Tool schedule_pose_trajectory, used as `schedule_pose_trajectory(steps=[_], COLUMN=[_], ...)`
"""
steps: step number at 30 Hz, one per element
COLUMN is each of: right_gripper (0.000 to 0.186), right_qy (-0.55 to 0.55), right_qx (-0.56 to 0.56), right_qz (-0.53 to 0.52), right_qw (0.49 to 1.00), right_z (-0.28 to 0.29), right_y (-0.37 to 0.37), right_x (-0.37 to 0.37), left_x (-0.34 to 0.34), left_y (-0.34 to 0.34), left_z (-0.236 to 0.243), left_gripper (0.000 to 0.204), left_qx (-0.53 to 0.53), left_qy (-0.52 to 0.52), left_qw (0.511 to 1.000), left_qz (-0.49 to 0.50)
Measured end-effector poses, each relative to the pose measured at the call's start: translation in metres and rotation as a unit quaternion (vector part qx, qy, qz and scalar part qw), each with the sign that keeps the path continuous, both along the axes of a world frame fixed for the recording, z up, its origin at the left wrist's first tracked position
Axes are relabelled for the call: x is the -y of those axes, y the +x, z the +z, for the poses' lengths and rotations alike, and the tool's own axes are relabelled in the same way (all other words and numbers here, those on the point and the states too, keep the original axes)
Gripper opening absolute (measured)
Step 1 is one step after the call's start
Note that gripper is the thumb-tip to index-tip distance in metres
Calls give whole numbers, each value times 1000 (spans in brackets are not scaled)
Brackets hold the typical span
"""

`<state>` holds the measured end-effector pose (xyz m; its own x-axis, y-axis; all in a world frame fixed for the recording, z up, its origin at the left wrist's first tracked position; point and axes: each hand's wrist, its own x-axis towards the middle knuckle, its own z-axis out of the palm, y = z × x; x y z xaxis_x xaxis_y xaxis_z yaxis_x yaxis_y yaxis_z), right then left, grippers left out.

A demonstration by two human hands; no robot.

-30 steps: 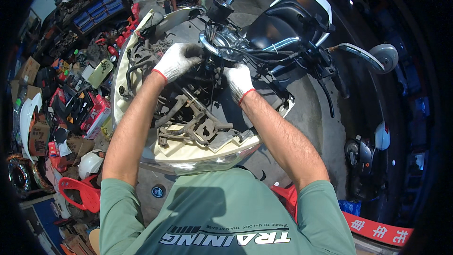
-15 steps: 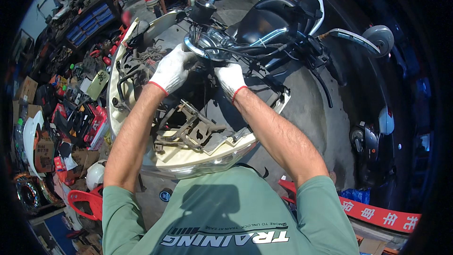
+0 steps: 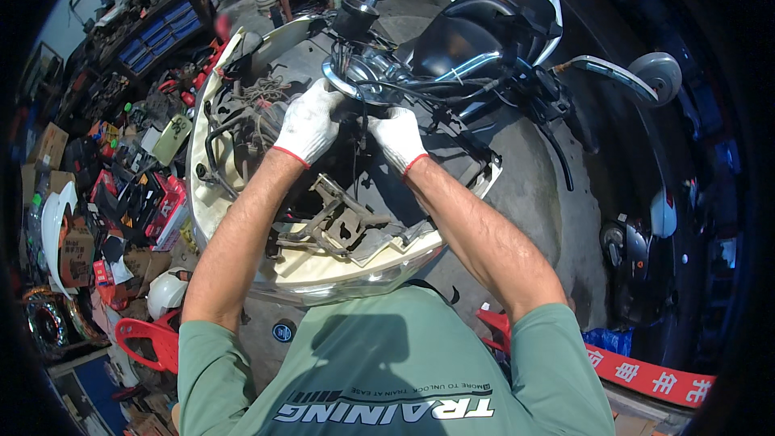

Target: The person works on the exposed wiring and internal components of a white motorcycle in a cluttered workshop. They repeatedly reach into the handlebar area, pull and adjust wires, and manipulate parts within the frame. The person wears gloves and uses both hands to handle the motorcycle's internal components throughout the clip.

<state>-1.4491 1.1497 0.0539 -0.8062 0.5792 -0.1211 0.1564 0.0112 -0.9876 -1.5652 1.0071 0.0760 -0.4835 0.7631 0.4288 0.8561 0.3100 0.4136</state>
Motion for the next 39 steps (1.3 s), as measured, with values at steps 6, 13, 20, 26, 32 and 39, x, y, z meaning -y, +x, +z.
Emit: schedule_pose_trajectory(steps=[6, 13, 20, 26, 32, 39], right_gripper=[18, 21, 26, 24, 16, 21], right_qy=[26, 111, 185, 127, -107, -190], right_qx=[9, 42, 81, 81, 44, 132], right_qz=[-24, -46, -21, -15, -55, -32], right_qw=[999, 992, 979, 989, 992, 972], right_z=[5, -7, 35, 15, 19, 15], right_y=[-4, -10, -8, -3, 20, 50], right_x=[8, 4, 35, 17, -15, -53], left_x=[-2, -3, 5, 0, -19, -56], left_y=[3, 6, -32, -46, -67, -86], left_z=[-2, 5, -5, -5, -11, -43], left_gripper=[27, 21, 38, 33, 39, 43], left_qx=[-12, 44, 208, 280, 285, 443], left_qy=[-2, -3, 15, 46, -5, -4], left_qw=[1000, 998, 970, 952, 956, 897], left_qz=[13, 36, 124, 114, 70, 21])
